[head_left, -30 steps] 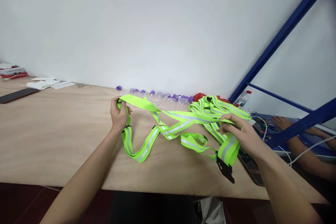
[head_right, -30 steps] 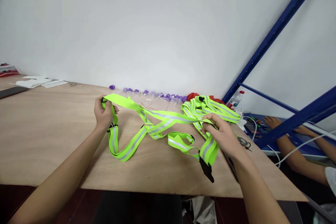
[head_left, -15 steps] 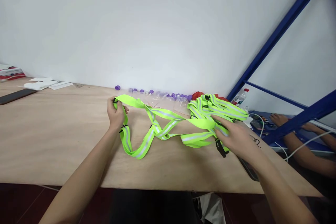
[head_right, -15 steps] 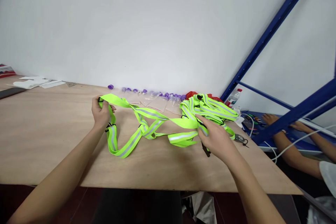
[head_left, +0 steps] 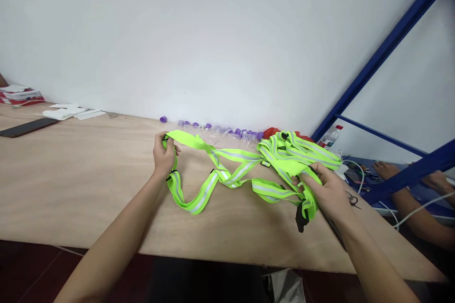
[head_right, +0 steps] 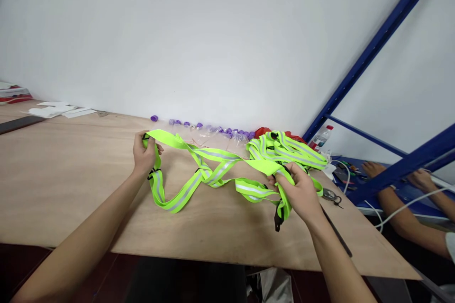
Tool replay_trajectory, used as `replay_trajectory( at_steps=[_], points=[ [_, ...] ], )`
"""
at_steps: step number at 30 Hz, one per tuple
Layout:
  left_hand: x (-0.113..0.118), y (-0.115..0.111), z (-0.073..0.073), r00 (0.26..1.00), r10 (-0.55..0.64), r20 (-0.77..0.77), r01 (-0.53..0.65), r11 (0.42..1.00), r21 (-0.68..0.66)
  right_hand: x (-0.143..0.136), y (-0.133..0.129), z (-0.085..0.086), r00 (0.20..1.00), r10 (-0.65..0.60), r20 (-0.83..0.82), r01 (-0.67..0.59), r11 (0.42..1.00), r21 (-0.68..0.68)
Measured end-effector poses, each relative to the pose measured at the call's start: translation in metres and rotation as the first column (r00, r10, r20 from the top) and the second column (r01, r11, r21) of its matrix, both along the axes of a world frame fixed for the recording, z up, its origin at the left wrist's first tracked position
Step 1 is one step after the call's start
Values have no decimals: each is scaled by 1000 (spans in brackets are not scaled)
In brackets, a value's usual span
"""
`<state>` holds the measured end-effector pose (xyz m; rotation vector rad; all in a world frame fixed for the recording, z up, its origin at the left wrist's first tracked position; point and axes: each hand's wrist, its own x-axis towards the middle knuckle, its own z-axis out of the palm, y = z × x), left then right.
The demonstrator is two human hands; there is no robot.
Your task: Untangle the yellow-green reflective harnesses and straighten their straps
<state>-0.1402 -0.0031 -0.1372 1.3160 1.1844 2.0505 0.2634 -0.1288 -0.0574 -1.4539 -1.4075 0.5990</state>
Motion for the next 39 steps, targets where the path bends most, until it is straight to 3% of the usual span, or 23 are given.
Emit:
replay_trajectory(
  at_steps=[3,6,10,14,19,23,27,30,34,37,39],
  points=[
    [-1,1,0,1000,12,8,-12,1000,-6,3,3,-2,980,58,-188,-77,993,-92],
    [-3,2,1,999,29,22,-29,1000,-11,6,4,-1,965,177,-195,-221,948,-231],
    [-7,4,1,996,76,51,-75,997,-22,1,0,3,952,282,118,-243,932,-268],
    [-13,9,-1,990,120,80,-117,992,-44,-11,-10,4,839,345,422,-239,928,-285],
    [-19,13,-4,987,135,83,-127,988,-93,-20,-19,-7,713,368,597,-213,925,-315],
    [-18,11,-6,999,38,24,-34,988,-152,-19,-15,-26,650,338,681,-182,939,-293],
    [-13,8,-3,982,-183,-46,167,958,-233,-15,-9,-41,554,198,809,-12,973,-230],
    [-16,3,5,900,-422,-105,365,864,-346,-12,-7,-44,540,150,828,60,975,-215],
    [-27,-9,16,664,-734,-144,561,616,-553,-11,-7,-41,544,160,824,106,961,-257],
    [-34,-14,21,494,-864,-99,629,433,-646,-11,-6,-41,529,196,826,101,952,-290],
    [-34,-15,21,451,-890,-65,652,378,-658,-11,-3,-44,490,250,835,75,942,-326]
  ],
)
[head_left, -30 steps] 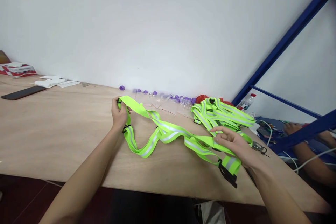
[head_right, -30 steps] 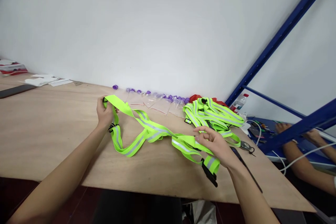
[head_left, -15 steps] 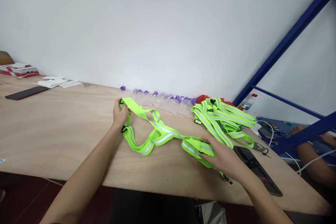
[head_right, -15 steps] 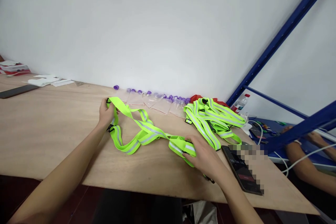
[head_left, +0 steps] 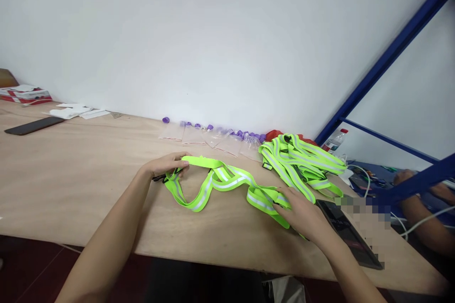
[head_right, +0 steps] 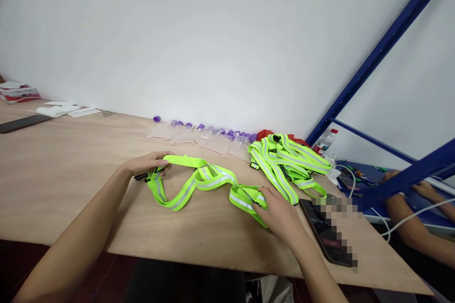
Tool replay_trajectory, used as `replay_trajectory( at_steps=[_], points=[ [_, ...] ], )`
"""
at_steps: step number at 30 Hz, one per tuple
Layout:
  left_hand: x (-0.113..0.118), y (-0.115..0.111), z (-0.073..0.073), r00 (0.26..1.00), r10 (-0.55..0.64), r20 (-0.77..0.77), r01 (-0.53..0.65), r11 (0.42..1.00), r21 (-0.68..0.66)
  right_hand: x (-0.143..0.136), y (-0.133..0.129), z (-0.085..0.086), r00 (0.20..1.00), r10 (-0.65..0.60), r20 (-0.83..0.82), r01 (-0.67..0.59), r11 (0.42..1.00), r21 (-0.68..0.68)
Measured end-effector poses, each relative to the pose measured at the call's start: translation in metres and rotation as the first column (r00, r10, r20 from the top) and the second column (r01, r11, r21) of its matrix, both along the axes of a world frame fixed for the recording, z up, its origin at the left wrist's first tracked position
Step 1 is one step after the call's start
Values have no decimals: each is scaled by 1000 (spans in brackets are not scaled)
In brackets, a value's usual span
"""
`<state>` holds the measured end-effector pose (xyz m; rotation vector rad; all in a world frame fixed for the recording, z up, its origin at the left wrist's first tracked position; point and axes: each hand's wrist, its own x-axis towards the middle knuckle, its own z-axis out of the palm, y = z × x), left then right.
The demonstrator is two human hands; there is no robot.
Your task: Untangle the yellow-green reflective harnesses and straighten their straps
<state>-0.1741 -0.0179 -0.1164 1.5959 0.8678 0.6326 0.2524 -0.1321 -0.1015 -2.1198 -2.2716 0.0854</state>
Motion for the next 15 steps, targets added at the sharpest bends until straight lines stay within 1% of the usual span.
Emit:
replay_trajectory(
  at_steps=[2,4,7,9,10,12,15],
  points=[
    [2,1,-1,1000,9,12,-9,1000,-2,0,4,-5,998,52,47,-50,998,-47],
    [5,3,-1,999,34,5,-34,999,21,-1,7,-10,992,81,92,-75,995,-67],
    [10,4,1,998,55,-27,-53,996,65,-6,11,-15,984,31,176,-27,999,-22],
    [13,2,4,997,65,-49,-60,994,95,-12,14,-14,982,3,191,-7,1000,23],
    [14,1,5,996,66,-58,-60,993,106,-16,15,-12,985,13,170,-20,999,35],
    [17,-2,6,994,57,-94,-46,992,116,-26,19,-8,995,75,72,-79,996,47],
    [20,-5,5,989,40,-145,-28,996,79,-44,28,-5,980,180,-90,-177,983,41]
  ],
)
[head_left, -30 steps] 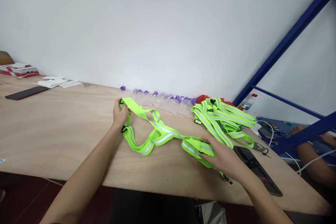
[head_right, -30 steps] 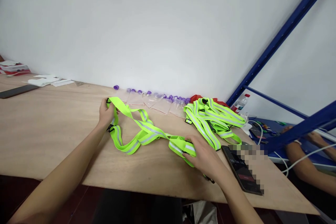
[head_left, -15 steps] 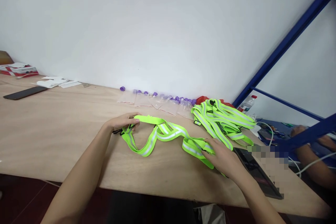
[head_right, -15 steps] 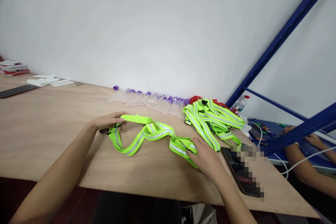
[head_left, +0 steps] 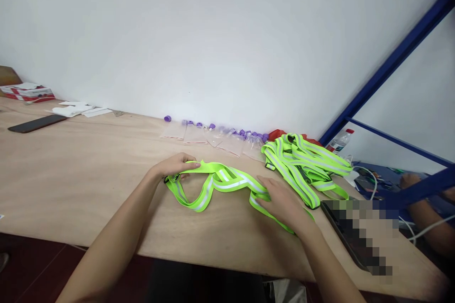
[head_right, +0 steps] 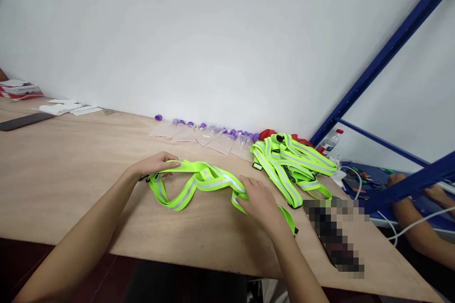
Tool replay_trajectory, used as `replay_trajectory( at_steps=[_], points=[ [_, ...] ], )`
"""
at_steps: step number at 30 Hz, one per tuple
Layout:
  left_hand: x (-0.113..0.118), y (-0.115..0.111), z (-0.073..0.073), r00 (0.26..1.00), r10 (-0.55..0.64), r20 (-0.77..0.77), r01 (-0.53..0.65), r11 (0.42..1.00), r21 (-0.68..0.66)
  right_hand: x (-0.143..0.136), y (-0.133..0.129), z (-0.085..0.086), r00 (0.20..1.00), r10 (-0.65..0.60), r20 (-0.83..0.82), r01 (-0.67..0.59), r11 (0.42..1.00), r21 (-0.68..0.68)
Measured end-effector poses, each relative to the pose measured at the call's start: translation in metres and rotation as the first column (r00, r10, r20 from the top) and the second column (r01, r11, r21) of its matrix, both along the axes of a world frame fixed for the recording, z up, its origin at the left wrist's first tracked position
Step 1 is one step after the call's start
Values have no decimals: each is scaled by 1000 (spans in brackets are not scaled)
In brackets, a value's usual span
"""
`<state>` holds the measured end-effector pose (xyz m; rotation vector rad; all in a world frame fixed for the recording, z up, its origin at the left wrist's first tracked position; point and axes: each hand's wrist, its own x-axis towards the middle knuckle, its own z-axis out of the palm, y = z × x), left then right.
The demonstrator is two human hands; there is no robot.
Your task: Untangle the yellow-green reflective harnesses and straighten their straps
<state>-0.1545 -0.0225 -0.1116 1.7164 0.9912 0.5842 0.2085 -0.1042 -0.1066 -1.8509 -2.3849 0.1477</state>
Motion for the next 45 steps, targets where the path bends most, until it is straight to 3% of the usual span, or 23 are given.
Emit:
replay_trajectory(
  at_steps=[6,8,10,12,14,17,19,21,23,28,33,38,45],
  points=[
    [9,0,-6,995,7,99,-2,999,-50,-34,24,-8,989,15,-147,-22,999,-46],
    [12,1,-7,988,-12,156,19,999,-43,-38,33,-7,960,-9,-280,-1,999,-35],
    [15,0,-6,973,-33,227,44,998,-44,-39,41,-3,877,-24,-480,9,999,-33],
    [18,-1,-6,952,-48,302,68,996,-57,-37,48,5,705,-42,-708,-11,997,-70],
    [21,-3,-4,927,-59,371,94,993,-78,-36,54,16,459,-79,-885,-73,989,-125],
    [26,-6,0,892,-77,445,131,987,-92,-36,60,34,107,-136,-985,-163,975,-152],
    [29,-8,4,857,-92,507,163,982,-97,-37,63,46,-37,-131,-991,-198,973,-121],
    [33,-9,10,823,-108,558,199,974,-105,-37,66,57,-118,-92,-989,-215,975,-65],
    [36,-7,18,814,-133,565,226,969,-98,-38,68,66,-155,-33,-987,-204,979,-1],
    [46,1,51,874,-159,458,209,976,-59,-40,71,85,-150,69,-986,-153,984,92],
    [72,9,78,958,-120,262,139,989,-57,-51,73,96,-256,84,-963,-145,982,124],
    [94,21,85,917,-119,382,136,991,-17,-53,81,99,-247,141,-959,-71,984,163],
    [99,39,92,824,-32,565,76,996,-55,-35,82,107,-323,188,-928,-48,976,214]
  ],
)
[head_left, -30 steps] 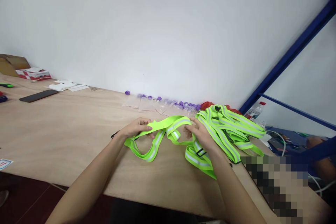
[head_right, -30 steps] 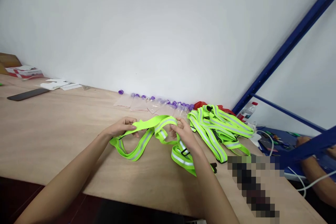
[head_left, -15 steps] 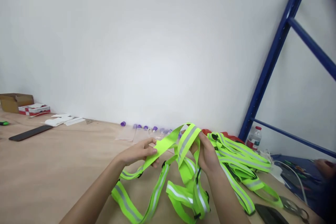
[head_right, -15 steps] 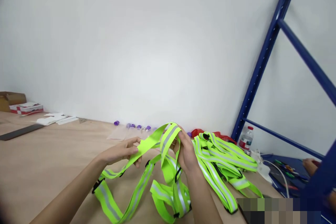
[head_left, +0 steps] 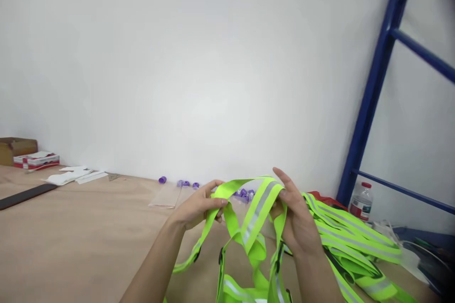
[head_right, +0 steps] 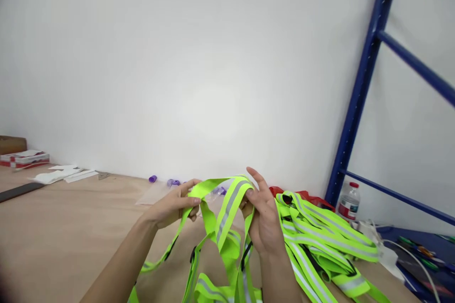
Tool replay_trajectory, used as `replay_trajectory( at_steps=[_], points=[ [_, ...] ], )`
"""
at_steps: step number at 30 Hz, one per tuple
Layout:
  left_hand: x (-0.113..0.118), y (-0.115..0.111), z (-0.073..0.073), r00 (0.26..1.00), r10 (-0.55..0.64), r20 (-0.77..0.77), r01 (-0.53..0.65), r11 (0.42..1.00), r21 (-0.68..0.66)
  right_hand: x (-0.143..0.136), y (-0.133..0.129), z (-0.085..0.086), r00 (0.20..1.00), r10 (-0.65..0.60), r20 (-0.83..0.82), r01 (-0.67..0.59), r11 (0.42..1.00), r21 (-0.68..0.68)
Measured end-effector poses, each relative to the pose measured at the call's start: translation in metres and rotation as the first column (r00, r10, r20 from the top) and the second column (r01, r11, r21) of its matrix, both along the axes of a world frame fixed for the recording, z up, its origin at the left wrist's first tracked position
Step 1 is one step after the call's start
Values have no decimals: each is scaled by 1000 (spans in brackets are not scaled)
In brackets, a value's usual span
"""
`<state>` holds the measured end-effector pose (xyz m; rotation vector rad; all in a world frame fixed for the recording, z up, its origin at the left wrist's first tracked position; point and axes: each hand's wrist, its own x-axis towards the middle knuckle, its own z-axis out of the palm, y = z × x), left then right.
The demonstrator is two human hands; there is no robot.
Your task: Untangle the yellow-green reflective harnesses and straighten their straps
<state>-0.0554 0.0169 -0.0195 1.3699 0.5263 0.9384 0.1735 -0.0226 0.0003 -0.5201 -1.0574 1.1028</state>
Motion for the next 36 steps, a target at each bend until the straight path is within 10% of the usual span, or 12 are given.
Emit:
replay_trajectory(
  at_steps=[11,21,25,29,32,36],
  points=[
    [-9,19,-2,828,509,-236,-455,855,249,13,-1,2,976,5,218,-24,996,84],
    [-14,5,19,759,646,85,-645,727,235,8,6,2,851,-218,478,128,969,213],
    [-20,-9,31,732,635,245,-679,709,191,6,5,-1,411,-609,679,341,793,505],
    [-20,-19,37,699,646,307,-712,670,210,1,6,-3,114,-849,516,402,514,758],
    [-19,-24,40,696,641,323,-717,639,277,-1,3,-3,17,-903,428,487,381,786],
    [-19,-28,40,747,582,321,-664,630,403,-1,-4,0,85,-914,397,530,379,758]
  ],
)
